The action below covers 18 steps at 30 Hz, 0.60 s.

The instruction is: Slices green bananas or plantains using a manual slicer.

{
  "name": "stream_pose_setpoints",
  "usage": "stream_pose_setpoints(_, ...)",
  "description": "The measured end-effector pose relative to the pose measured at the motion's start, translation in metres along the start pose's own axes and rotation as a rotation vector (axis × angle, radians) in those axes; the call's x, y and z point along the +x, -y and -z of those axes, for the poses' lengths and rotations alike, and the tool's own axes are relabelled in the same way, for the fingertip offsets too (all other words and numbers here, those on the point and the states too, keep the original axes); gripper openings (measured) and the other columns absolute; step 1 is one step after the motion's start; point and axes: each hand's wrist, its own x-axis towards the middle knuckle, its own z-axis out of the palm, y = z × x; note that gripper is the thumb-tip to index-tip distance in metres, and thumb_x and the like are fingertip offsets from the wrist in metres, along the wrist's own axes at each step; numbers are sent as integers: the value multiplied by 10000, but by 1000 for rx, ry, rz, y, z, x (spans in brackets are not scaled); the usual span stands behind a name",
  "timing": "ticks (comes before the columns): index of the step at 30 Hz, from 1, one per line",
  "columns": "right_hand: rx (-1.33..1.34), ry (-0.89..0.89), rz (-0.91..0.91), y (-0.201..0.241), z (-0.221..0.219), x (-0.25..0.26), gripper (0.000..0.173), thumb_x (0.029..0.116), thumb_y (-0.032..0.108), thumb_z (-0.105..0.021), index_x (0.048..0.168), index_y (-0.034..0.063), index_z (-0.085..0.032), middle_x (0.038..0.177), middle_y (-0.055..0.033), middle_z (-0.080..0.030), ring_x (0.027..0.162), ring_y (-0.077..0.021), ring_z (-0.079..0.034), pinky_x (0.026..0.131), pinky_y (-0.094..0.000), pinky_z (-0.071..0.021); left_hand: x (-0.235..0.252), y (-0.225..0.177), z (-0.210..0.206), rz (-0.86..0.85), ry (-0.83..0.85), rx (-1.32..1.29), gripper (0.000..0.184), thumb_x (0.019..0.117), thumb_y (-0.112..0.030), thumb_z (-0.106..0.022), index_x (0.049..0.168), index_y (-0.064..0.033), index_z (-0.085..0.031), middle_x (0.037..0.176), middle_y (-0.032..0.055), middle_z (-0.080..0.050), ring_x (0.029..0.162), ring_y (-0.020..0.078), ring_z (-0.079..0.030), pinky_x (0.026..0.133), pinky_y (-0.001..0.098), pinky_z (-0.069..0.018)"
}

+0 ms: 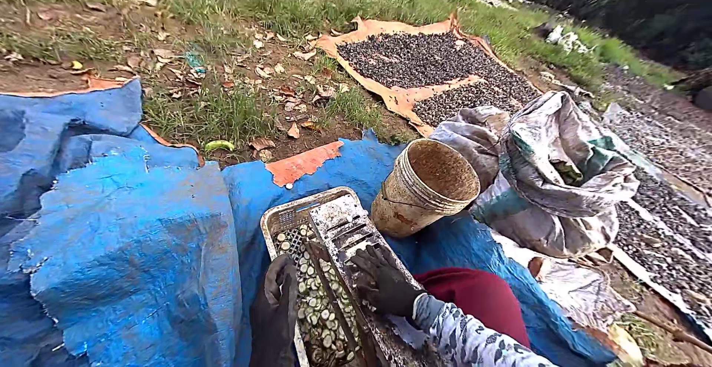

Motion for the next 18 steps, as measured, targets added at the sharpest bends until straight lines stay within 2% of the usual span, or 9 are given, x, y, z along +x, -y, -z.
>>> stream_pose_setpoints(3, 32, -84, 190, -15, -15, -64, 603, 1017, 443, -553, 1553, 179, -475, 1634, -39, -416, 1591, -321, -160, 1251, -653, 21, -3, -9, 4, -30, -16, -4, 373, 1009, -144, -543, 1313, 68, -588, 1270, 173, -652, 1140, 116, -634, 981, 245, -511)
stream_pose_setpoints(5, 55, -120, 287, -25, -29, -95, 599, 1011, 433, -565, 1545, 171, -493, 1624, -43, -433, 1583, -356, -178, 1228, -698, 20, -5, -10, 8, -43, -24, 6, 375, 1010, -147, -543, 1314, 66, -588, 1282, 172, -647, 1147, 105, -628, 980, 240, -507)
stream_pose_setpoints(6, 36, -129, 317, -31, -31, -92, 620, 1019, 466, -543, 1566, 185, -462, 1640, -22, -408, 1590, -348, -151, 1226, -701, 34, -5, -10, 8, -49, -24, 9, 375, 1012, -149, -545, 1316, 64, -588, 1284, 171, -648, 1149, 106, -630, 983, 240, -508)
stream_pose_setpoints(8, -30, -132, 308, -36, -25, -54, 682, 1017, 536, -512, 1598, 198, -400, 1667, 12, -360, 1603, -304, -95, 1239, -665, 68, -5, -4, 5, -60, -15, 24, 377, 1003, -157, -552, 1304, 65, -598, 1270, 172, -656, 1136, 112, -639, 984, 241, -512)
stream_pose_setpoints(11, -76, -44, 193, -23, -1, 19, 758, 1007, 555, -496, 1636, 180, -302, 1710, 0, -249, 1608, -296, 1, 1239, -622, 123, -5, -3, 5, -42, -15, 45, 372, 994, -162, -561, 1295, 52, -612, 1249, 166, -665, 1114, 116, -644, 976, 246, -511)
stream_pose_setpoints(13, -66, -23, 130, -19, 7, 33, 762, 1009, 572, -485, 1641, 193, -288, 1719, 10, -217, 1609, -281, 13, 1244, -605, 125, -5, -6, 5, -34, -35, 43, 368, 1000, -161, -553, 1292, 54, -614, 1257, 170, -665, 1129, 117, -641, 985, 248, -503)
stream_pose_setpoints(16, -17, -26, 191, -23, -3, -22, 670, 1022, 514, -505, 1601, 196, -391, 1688, 2, -311, 1606, -304, -58, 1240, -642, 81, -7, -11, 10, -28, -33, 39, 366, 1016, -154, -551, 1309, 60, -602, 1289, 191, -647, 1163, 147, -634, 1009, 276, -501)
stream_pose_setpoints(18, 24, -69, 244, -31, -15, -75, 628, 1012, 477, -539, 1563, 186, -466, 1640, -39, -405, 1583, -383, -150, 1225, -696, 12, -6, -8, 10, -34, -24, 50, 373, 1008, -151, -559, 1312, 62, -601, 1278, 193, -653, 1157, 164, -639, 1007, 298, -510)
